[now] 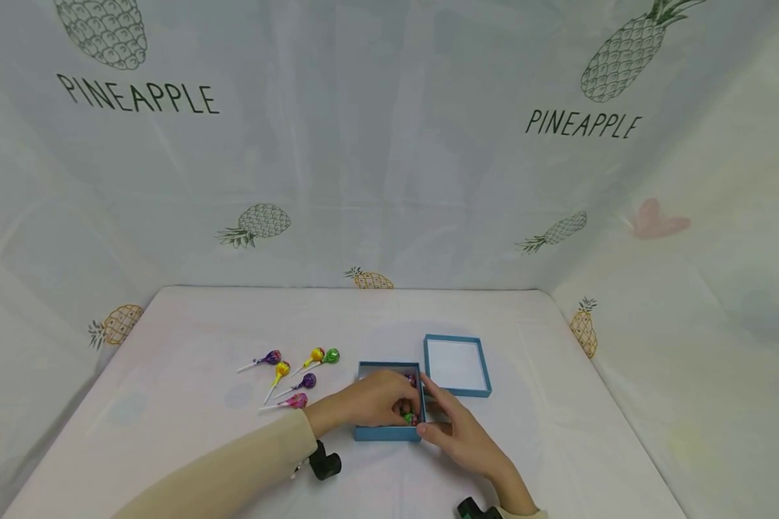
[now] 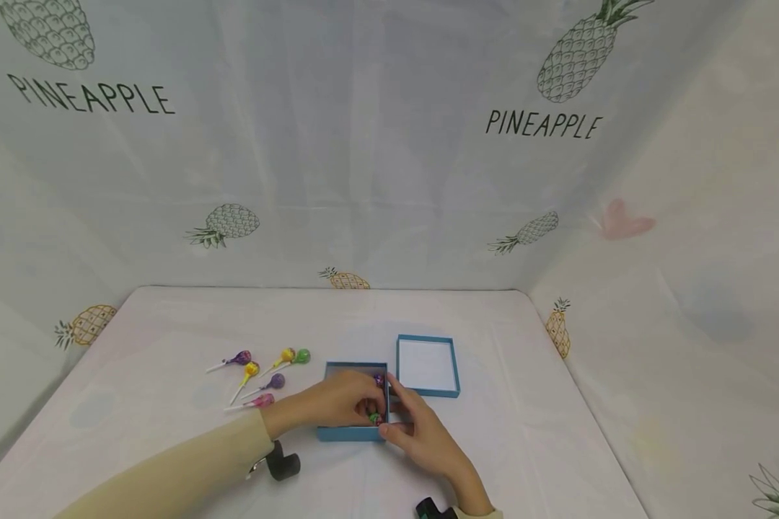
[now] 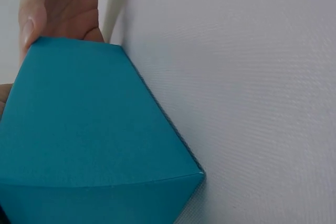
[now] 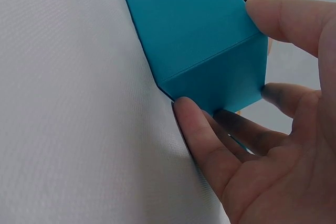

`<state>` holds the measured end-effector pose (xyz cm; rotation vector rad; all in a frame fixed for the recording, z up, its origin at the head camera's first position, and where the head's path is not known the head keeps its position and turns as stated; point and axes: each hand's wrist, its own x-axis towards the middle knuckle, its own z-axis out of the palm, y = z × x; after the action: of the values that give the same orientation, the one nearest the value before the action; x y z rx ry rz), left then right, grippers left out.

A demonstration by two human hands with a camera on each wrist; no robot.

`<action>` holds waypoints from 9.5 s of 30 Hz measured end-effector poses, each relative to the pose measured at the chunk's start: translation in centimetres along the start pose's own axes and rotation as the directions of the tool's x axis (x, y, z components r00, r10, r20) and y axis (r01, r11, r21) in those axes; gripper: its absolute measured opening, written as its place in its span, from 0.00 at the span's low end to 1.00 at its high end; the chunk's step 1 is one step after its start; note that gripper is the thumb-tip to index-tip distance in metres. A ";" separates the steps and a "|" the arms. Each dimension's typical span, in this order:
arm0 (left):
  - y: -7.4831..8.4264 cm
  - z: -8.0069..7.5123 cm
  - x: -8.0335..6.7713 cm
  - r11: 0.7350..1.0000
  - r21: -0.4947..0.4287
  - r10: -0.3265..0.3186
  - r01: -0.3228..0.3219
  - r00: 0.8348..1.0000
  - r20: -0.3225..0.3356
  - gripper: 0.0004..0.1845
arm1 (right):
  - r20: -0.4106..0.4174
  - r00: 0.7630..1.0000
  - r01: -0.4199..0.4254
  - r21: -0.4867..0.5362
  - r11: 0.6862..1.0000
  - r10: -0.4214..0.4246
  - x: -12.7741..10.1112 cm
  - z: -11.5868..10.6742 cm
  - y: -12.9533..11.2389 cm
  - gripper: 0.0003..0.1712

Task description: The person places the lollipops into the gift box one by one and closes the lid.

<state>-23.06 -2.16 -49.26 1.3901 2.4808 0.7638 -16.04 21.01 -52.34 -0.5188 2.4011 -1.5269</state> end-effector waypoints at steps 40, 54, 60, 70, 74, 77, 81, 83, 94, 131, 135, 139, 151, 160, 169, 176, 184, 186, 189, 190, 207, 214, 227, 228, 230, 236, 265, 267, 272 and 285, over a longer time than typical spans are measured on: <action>0.1 -3.6 -1.5 0.996 -0.024 -0.085 0.083 0.994 -0.070 0.11 | -0.006 1.000 0.008 0.004 1.000 -0.008 0.1 0.0 0.1 0.47; -3.2 -10.3 -7.1 0.977 -0.046 -0.211 0.206 0.938 -0.275 0.16 | -0.022 1.000 -0.013 -0.016 1.000 0.013 0.0 0.0 0.0 0.47; -5.3 -12.2 -10.0 0.947 -0.055 -0.318 0.317 0.891 -0.325 0.19 | -0.026 1.000 -0.011 -0.028 1.000 0.010 -0.1 0.0 0.0 0.47; -9.9 -12.0 -14.8 0.903 -0.008 -0.409 0.430 0.853 -0.324 0.20 | -0.024 1.000 -0.002 -0.046 0.999 0.001 -0.1 0.1 0.4 0.47; -11.4 -11.4 -16.4 0.889 0.000 -0.432 0.458 0.838 -0.335 0.21 | -0.030 1.000 -0.002 -0.047 0.999 0.001 0.0 0.1 0.3 0.47; -12.3 -11.0 -17.4 0.881 0.001 -0.445 0.473 0.829 -0.339 0.22 | -0.031 1.000 -0.002 -0.045 0.999 0.001 0.0 0.1 0.2 0.47; -13.0 -10.6 -18.2 0.870 -0.005 -0.468 0.493 0.823 -0.321 0.23 | -0.028 1.000 -0.007 -0.043 0.999 0.006 -0.1 0.1 0.0 0.47; -13.1 -10.4 -18.4 0.862 -0.015 -0.486 0.507 0.817 -0.312 0.23 | -0.028 1.000 -0.011 -0.045 0.999 0.010 0.0 0.1 0.0 0.47; -13.6 -9.9 -18.5 0.853 -0.042 -0.511 0.521 0.813 -0.279 0.22 | -0.035 0.999 -0.009 -0.056 0.998 0.007 0.0 0.1 0.1 0.46; -13.4 -9.4 -17.4 0.844 -0.017 -0.519 0.537 0.808 -0.278 0.10 | -0.049 0.999 -0.028 -0.076 0.997 0.024 0.0 0.2 0.2 0.46; -13.3 -9.9 -17.4 0.845 -0.009 -0.510 0.534 0.802 -0.311 0.10 | -0.043 0.999 -0.022 -0.074 0.997 0.019 0.0 0.2 0.3 0.46; -13.0 -10.7 -17.2 0.853 0.012 -0.489 0.522 0.806 -0.333 0.11 | -0.042 0.999 -0.014 -0.070 0.997 0.011 0.1 0.1 0.3 0.46; -10.0 -12.0 -15.0 0.886 0.019 -0.429 0.464 0.834 -0.346 0.12 | -0.043 0.999 -0.013 -0.082 0.997 0.010 0.0 0.1 0.2 0.46; -7.7 -12.0 -12.0 0.916 0.019 -0.371 0.401 0.864 -0.340 0.12 | -0.046 0.999 -0.014 -0.086 0.996 0.010 0.1 0.1 0.2 0.46; -5.5 -11.3 -9.0 0.938 -0.004 -0.329 0.346 0.890 -0.315 0.13 | -0.039 0.999 -0.012 -0.073 0.997 0.009 0.0 0.2 0.0 0.46; -4.1 -10.2 -6.7 0.969 -0.013 -0.238 0.246 0.922 -0.305 0.11 | -0.042 0.999 -0.014 -0.068 0.998 0.011 0.0 0.2 0.0 0.46; -3.0 -8.8 -4.1 0.985 0.014 -0.161 0.173 0.941 -0.299 0.09 | -0.049 0.999 -0.027 -0.067 0.997 0.024 0.0 0.3 0.0 0.47; -2.5 -8.4 -3.5 0.985 0.001 -0.166 0.174 0.942 -0.293 0.09 | -0.049 0.998 -0.030 -0.067 0.997 0.026 0.0 0.3 0.0 0.47; -1.9 -7.8 -2.6 0.985 -0.025 -0.169 0.169 0.947 -0.275 0.10 | -0.047 0.998 -0.031 -0.068 0.997 0.028 0.0 0.2 0.0 0.47; -1.7 -7.6 -2.4 0.985 -0.031 -0.171 0.169 0.948 -0.267 0.10 | -0.046 0.999 -0.031 -0.067 0.997 0.028 0.0 0.2 0.0 0.47; -0.6 -5.1 -0.6 0.976 -0.012 -0.216 0.217 0.959 -0.182 0.13 | -0.033 0.999 -0.002 -0.053 0.999 0.000 0.1 0.2 0.1 0.46; -0.7 -4.0 -0.4 0.978 0.039 -0.195 0.206 0.963 -0.184 0.13 | -0.025 1.000 0.014 -0.041 0.999 -0.015 0.1 0.2 0.4 0.46; -0.5 -2.1 -0.2 0.957 0.178 -0.185 0.227 0.957 -0.224 0.14 | -0.030 1.000 0.001 -0.040 0.999 -0.002 0.0 0.2 0.2 0.47; -0.5 -2.0 -0.1 0.956 0.188 -0.182 0.226 0.957 -0.228 0.14 | -0.030 1.000 -0.001 -0.037 0.999 0.000 0.0 0.2 0.2 0.47; -0.4 -1.7 -0.1 0.951 0.212 -0.173 0.224 0.956 -0.237 0.14 | -0.030 1.000 -0.002 -0.034 0.999 0.001 0.0 0.1 0.2 0.47; -0.5 -1.1 -0.3 0.943 0.260 -0.136 0.208 0.953 -0.272 0.11 | -0.028 1.000 0.001 -0.031 1.000 -0.002 0.0 0.2 0.1 0.47; -0.2 0.1 -0.3 0.907 0.296 -0.218 0.298 0.936 -0.276 0.15 | -0.026 1.000 -0.006 -0.032 0.999 0.005 0.0 0.2 0.0 0.47; -0.3 0.0 -0.3 0.910 0.292 -0.215 0.293 0.938 -0.272 0.16 | -0.028 1.000 -0.005 -0.031 1.000 0.004 0.0 0.2 0.1 0.47; -0.4 -0.1 -0.5 0.918 0.288 -0.193 0.273 0.942 -0.276 0.17 | -0.028 1.000 0.000 -0.026 1.000 -0.001 0.0 0.2 0.1 0.47; -0.6 -4.1 -2.2 0.930 0.242 -0.160 0.275 0.899 -0.408 0.13 | -0.026 1.000 0.007 -0.038 0.999 -0.008 0.0 0.2 -0.4 0.46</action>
<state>-23.94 -5.66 -46.27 1.0891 3.1026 0.6900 -15.87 20.73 -52.03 -0.5200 2.4547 -1.5030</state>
